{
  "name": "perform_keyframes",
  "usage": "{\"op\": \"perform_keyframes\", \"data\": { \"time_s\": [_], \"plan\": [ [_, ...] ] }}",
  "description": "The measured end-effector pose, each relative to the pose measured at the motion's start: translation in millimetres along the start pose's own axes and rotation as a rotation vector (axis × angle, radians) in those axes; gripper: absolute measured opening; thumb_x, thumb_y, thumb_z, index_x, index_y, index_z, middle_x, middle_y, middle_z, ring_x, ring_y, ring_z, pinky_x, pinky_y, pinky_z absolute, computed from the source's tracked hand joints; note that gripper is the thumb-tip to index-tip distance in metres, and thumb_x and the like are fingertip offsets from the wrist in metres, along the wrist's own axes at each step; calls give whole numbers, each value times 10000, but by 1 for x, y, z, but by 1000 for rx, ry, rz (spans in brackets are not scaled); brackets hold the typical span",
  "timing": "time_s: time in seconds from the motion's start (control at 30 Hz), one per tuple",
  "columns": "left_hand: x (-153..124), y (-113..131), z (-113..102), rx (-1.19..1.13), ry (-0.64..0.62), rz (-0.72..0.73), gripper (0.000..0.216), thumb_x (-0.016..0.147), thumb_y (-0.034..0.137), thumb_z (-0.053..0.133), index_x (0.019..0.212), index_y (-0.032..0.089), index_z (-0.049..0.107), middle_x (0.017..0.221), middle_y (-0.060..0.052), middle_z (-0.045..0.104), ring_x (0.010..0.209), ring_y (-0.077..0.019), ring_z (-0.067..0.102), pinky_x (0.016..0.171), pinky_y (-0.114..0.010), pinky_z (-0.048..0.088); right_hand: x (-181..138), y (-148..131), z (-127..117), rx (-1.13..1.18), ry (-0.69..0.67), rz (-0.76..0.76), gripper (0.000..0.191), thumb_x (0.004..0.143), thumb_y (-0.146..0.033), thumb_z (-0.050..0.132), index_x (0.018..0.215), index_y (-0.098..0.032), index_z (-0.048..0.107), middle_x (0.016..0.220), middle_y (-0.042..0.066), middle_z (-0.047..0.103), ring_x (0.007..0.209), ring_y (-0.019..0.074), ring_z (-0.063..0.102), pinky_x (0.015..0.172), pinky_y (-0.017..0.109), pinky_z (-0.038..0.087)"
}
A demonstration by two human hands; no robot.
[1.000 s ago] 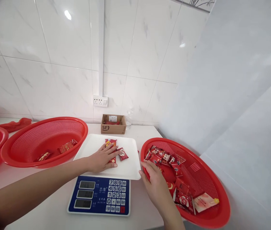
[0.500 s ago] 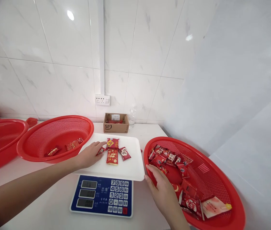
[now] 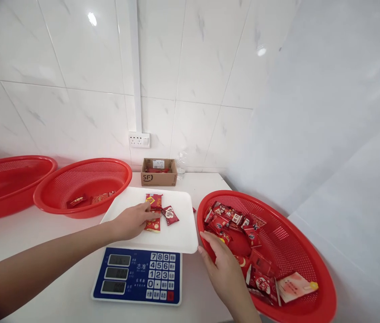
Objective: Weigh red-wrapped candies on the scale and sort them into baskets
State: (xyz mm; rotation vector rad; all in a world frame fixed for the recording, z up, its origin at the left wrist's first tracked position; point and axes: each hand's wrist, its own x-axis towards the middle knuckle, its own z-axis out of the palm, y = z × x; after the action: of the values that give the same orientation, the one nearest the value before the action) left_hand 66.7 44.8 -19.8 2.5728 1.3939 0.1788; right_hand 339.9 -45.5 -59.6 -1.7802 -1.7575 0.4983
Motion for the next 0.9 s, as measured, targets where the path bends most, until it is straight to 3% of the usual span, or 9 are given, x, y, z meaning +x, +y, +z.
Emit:
{"op": "perform_keyframes", "data": {
  "time_s": [0.23,0.4,0.53,0.63,0.77,0.9],
  "plan": [
    [-10,-7,-12,40,9,-2,438,805,77,415,1088,260,694,1025,-89,601,985,-262,608,810,-372,507,-2,1,-1,4,-14,7,541,856,-534,407,1231,-186,581,1339,100,570,1255,268,499,1049,470,409],
    [6,-2,-14,22,55,38,534,806,24,386,1236,254,603,1284,-78,540,1230,-234,477,1010,-366,417,-1,1,0,1,-2,-16,523,858,-519,413,1218,-187,594,1321,99,586,1241,268,514,1038,456,426],
    [24,9,1,15,49,69,563,825,25,369,1288,291,548,1452,-70,410,1396,-319,248,1098,-593,216,-1,1,0,2,3,-24,512,858,-513,414,1210,-193,602,1314,96,594,1239,266,519,1028,450,439],
    [32,14,15,17,48,76,508,859,71,362,1296,262,534,1434,-115,427,1393,-371,237,1050,-690,179,-3,1,-1,9,-7,-28,506,862,-511,411,1208,-197,603,1314,93,594,1243,261,517,1033,452,434],
    [34,11,24,37,47,167,423,895,145,381,1272,244,544,1282,-112,559,1379,-344,276,1075,-655,153,-5,-1,-3,9,-33,-16,521,875,-516,395,1228,-184,587,1338,94,572,1265,256,491,1053,456,411],
    [29,-1,19,43,29,289,420,894,152,393,1274,238,549,1287,-106,559,1384,-305,283,1117,-571,138,-4,-3,-3,13,-41,-16,528,877,-512,391,1237,-176,580,1346,93,564,1270,254,482,1058,450,403]
  ]
}}
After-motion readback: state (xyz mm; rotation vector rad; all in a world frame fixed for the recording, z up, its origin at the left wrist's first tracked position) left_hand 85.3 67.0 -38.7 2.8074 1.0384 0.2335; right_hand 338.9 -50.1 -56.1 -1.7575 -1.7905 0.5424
